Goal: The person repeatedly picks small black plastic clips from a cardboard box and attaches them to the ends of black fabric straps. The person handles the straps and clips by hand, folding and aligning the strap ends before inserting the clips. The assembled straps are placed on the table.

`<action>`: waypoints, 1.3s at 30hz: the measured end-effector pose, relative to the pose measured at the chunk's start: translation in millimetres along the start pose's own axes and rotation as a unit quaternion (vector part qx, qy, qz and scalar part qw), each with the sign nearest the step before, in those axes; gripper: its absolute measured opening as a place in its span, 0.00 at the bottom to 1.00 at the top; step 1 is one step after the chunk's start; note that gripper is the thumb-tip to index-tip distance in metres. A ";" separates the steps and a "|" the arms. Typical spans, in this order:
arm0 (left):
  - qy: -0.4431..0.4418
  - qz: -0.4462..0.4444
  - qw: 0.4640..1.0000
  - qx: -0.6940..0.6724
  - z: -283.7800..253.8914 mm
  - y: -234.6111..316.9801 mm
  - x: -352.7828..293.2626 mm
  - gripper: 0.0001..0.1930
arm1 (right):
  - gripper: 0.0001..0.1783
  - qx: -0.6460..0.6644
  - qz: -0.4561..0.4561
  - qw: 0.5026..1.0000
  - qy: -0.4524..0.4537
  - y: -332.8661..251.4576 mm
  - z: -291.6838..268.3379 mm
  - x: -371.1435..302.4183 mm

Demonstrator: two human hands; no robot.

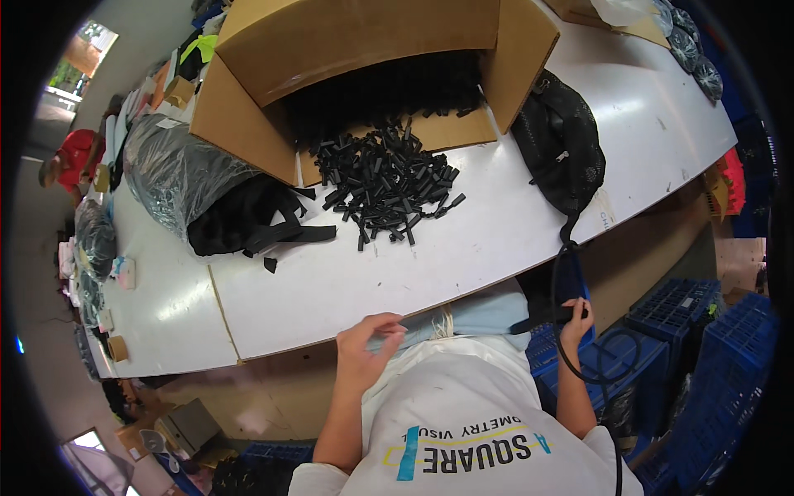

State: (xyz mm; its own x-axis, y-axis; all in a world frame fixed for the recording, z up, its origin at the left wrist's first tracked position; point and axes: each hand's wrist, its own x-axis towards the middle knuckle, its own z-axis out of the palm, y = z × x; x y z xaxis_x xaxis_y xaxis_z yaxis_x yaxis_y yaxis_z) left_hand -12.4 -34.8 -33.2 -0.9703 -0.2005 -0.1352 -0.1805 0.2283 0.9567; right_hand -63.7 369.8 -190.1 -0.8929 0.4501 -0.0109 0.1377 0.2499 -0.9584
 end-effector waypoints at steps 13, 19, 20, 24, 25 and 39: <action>0.206 0.129 0.921 0.305 -95.1 9.9 28.6 0.18 | 0.18 -0.305 -0.018 0.950 -0.056 112.1 -26.1 -18.5; 0.091 0.126 0.777 0.610 -155.3 20.5 92.1 0.40 | 0.05 -0.172 -0.114 0.976 -0.070 -5.8 32.1 -0.1; 0.076 0.112 0.754 0.643 -163.4 19.0 101.2 0.44 | 0.05 -0.159 -0.158 0.971 -0.085 -22.6 36.1 -2.5; 0.064 0.030 0.724 0.686 -187.9 20.0 126.7 0.51 | 0.04 -0.106 -0.259 0.950 -0.140 -75.4 49.3 -24.3; 0.040 0.014 0.728 0.684 -193.8 23.8 133.8 0.53 | 0.04 -0.097 -0.262 0.948 -0.150 -82.0 50.7 -27.1; 0.139 -0.136 0.714 0.672 -192.0 0.0 206.2 0.58 | 0.06 -0.048 -0.292 0.934 -0.200 -103.0 73.5 -27.0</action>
State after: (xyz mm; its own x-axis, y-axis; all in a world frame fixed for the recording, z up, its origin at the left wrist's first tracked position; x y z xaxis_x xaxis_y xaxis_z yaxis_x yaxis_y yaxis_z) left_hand -181.6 -259.0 -11.6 -0.8340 -0.5508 -0.0335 -0.5295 0.8158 -0.2325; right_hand -85.2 268.9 -112.0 -0.9139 -0.1381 0.3818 -0.4022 0.4365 -0.8048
